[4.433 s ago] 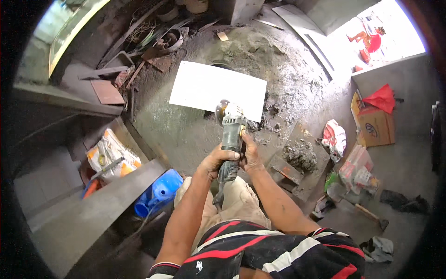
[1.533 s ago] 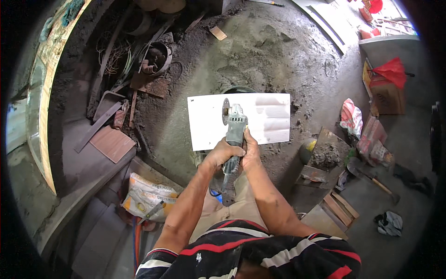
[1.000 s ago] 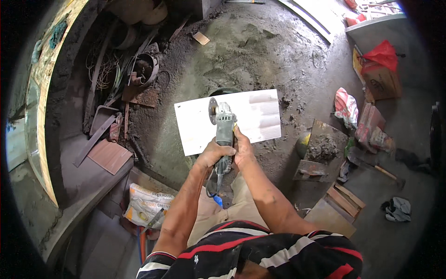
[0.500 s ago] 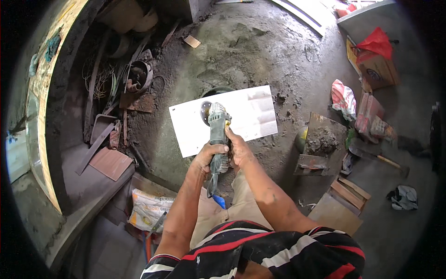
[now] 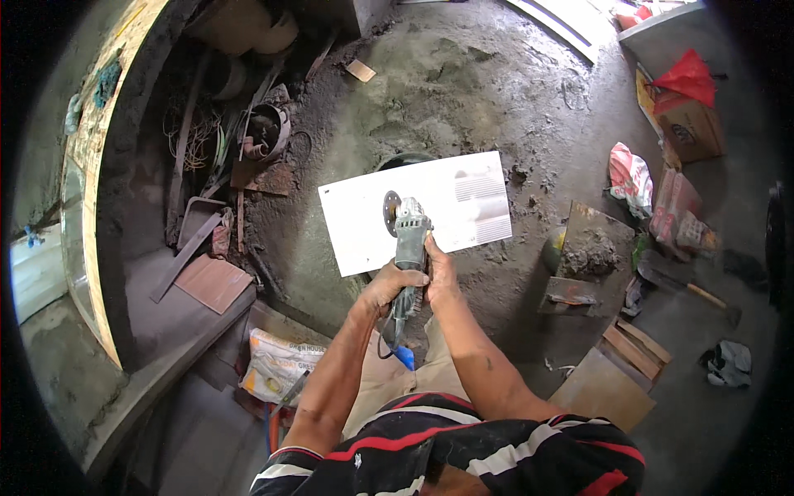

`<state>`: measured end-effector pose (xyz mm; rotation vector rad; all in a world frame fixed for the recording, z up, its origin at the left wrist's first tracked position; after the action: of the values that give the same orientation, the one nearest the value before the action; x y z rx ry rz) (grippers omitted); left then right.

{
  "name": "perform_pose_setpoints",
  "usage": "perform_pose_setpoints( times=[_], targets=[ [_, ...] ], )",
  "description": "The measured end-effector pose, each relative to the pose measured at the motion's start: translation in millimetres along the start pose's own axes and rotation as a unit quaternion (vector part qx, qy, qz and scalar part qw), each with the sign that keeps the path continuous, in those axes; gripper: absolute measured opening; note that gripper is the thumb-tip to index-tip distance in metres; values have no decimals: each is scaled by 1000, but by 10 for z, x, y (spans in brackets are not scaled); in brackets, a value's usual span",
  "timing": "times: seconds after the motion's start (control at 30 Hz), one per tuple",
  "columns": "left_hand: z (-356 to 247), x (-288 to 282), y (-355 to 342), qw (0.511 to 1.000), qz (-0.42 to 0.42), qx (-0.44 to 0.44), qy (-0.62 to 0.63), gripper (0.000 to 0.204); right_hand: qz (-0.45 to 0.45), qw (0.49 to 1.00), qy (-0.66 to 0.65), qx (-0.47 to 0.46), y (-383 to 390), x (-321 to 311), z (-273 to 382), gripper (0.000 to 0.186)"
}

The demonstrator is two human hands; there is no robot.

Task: The person uses an angle grinder to smooth or shape the edge of a tile.

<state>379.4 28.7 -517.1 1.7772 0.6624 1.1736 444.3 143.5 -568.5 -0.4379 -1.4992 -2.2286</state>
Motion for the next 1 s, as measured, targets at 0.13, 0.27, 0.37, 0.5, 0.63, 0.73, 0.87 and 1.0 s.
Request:
perform_pose_setpoints(
  times=[0.13,0.27,0.37,0.5,0.63,0.73,0.87,1.0],
  targets=[
    [142,-157,-142,994,70,12,85,48,84,989,115,49,-75,-103,13,53],
    [296,-302,-186,987,74,-51,134,39,63,897,431,-76,-309,-803,159,50],
    [417,-563,14,981,74,-28,176,36,110,569,799,-163,164,-1586,554,68],
    [415,-876,211,978,83,28,190,34,165,563,800,127,1172,-2492,471,91],
    [333,-983,438,991,10,11,136,37,143,724,624,256,1390,-2836,900,89],
    [331,-1009,469,989,37,-8,141,36,78,602,780,152,1223,-2738,1132,64],
    [602,-1048,274,988,53,-36,142,41,65,692,718,-42,516,-1979,827,42],
    [770,-725,-32,984,68,-67,148,43,107,916,385,37,215,-752,33,47]
  ],
)
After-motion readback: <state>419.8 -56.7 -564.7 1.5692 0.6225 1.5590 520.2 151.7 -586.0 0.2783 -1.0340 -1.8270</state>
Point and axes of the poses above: each hand's wrist, its own y-axis away from the middle knuckle, its own x-axis out of the palm, z = x × y, the point moved 1 cm from there along -y, towards the middle knuckle, and after that the axes turned 15 degrees about -x, right-handed, at the moved point
